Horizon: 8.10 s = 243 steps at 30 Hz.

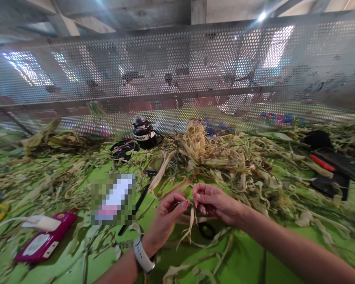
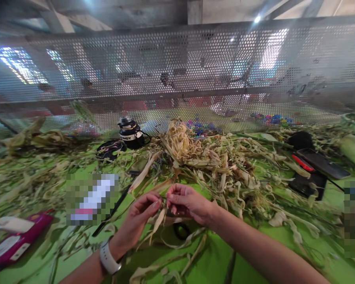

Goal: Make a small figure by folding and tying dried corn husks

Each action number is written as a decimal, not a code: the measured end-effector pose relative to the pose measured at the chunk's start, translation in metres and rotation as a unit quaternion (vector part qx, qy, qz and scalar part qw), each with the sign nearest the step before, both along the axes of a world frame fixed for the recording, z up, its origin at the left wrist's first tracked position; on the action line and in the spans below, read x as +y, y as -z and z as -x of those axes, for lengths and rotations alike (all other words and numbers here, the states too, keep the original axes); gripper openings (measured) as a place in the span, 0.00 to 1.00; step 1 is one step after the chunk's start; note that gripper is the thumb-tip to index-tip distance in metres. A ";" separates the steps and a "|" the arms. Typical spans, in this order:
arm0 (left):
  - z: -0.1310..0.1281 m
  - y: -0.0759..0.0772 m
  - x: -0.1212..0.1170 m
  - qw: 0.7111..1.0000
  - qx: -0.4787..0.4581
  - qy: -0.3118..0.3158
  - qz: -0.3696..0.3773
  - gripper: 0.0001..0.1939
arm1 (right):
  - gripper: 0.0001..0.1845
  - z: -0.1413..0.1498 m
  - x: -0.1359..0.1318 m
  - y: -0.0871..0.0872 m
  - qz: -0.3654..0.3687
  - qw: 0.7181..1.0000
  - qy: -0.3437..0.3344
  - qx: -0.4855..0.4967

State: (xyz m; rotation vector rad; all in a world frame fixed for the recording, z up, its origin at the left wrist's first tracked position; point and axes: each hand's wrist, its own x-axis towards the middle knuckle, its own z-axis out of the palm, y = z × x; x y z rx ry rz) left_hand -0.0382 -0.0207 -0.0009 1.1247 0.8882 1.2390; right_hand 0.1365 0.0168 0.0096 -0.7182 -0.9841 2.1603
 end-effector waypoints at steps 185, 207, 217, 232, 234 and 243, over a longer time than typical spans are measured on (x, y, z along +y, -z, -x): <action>0.011 -0.004 0.014 0.977 0.011 0.071 0.200 0.18 | 0.16 -0.009 0.003 -0.001 -0.369 0.860 -0.046 -0.349; 0.021 -0.008 0.022 0.988 -0.001 0.043 0.151 0.14 | 0.15 -0.018 0.022 0.005 -0.359 0.859 0.027 -0.363; 0.028 -0.004 0.028 0.973 -0.182 -0.014 0.141 0.14 | 0.13 -0.021 0.028 0.004 -0.048 0.973 0.165 -0.151; 0.012 0.000 0.013 0.973 -0.086 0.133 0.171 0.15 | 0.14 -0.005 0.009 -0.004 0.017 0.994 0.099 0.050; 0.012 -0.001 0.012 0.971 -0.065 0.149 0.174 0.15 | 0.14 -0.005 0.009 -0.004 -0.006 0.995 0.093 0.031; 0.015 -0.002 0.019 0.975 -0.151 0.048 0.157 0.12 | 0.12 0.000 0.002 -0.019 -0.029 0.991 0.112 0.068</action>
